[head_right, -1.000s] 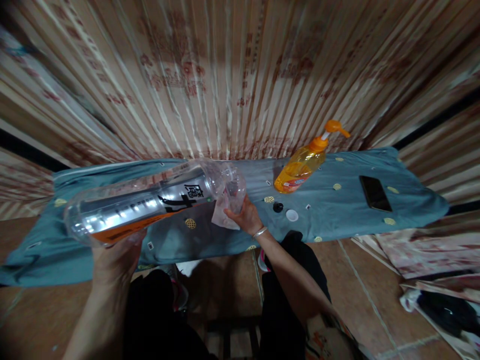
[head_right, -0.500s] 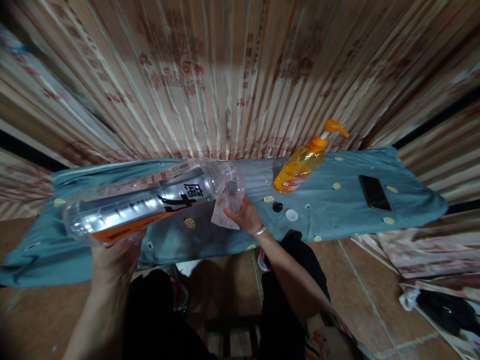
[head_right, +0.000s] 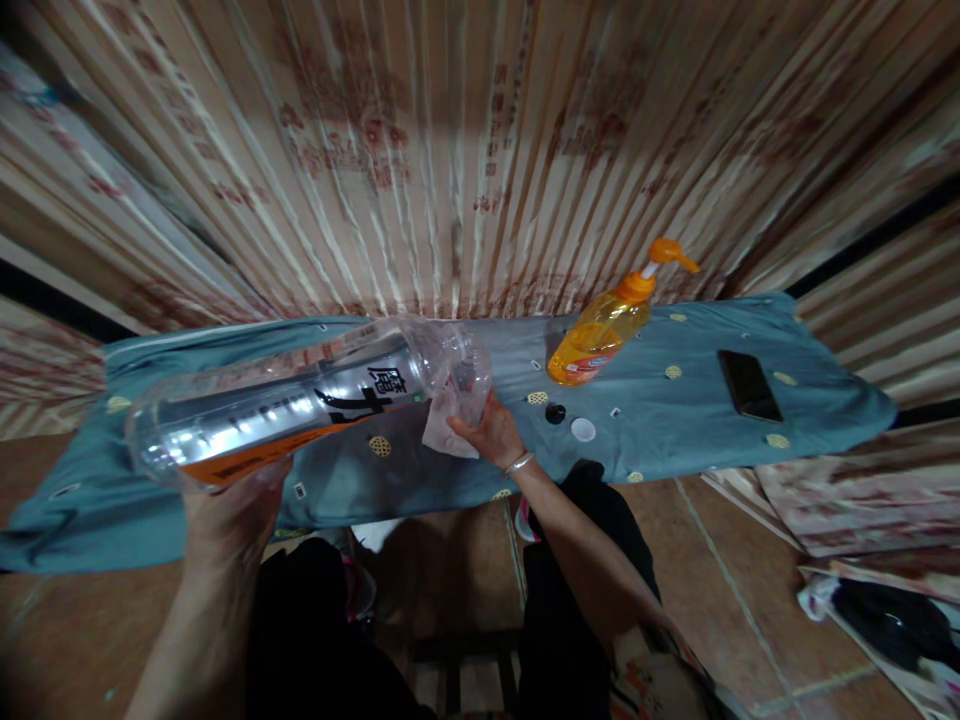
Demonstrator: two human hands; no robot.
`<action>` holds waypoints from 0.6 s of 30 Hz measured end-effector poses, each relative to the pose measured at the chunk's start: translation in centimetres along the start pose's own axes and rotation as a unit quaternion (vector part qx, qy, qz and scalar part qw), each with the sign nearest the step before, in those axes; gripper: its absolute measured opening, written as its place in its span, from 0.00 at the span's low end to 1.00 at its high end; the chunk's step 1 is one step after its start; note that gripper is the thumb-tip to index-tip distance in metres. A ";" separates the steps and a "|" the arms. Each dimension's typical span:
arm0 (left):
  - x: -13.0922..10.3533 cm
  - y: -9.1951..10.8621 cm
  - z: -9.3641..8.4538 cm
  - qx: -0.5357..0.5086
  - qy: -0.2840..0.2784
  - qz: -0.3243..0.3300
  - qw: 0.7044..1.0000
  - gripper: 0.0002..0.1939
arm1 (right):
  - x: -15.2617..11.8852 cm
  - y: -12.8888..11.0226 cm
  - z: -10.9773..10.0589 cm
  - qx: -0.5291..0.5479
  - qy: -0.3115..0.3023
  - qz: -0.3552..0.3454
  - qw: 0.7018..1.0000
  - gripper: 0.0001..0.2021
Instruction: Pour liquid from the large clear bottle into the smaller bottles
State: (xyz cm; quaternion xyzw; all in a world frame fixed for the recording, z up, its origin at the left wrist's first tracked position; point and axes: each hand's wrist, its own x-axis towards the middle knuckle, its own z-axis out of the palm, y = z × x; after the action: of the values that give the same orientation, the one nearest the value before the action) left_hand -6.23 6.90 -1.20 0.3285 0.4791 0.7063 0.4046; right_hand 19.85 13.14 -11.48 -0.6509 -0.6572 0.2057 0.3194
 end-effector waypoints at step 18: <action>0.0 0.0 0.1 0.009 0.003 0.008 1.000 0.34 | 0.0 0.1 -0.1 -0.007 -0.003 0.000 1.000 0.20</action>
State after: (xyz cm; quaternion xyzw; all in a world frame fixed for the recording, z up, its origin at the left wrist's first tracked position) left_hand -6.10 6.95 -1.18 0.3339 0.4843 0.7061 0.3942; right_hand 19.95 13.12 -11.46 -0.6529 -0.6593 0.2027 0.3130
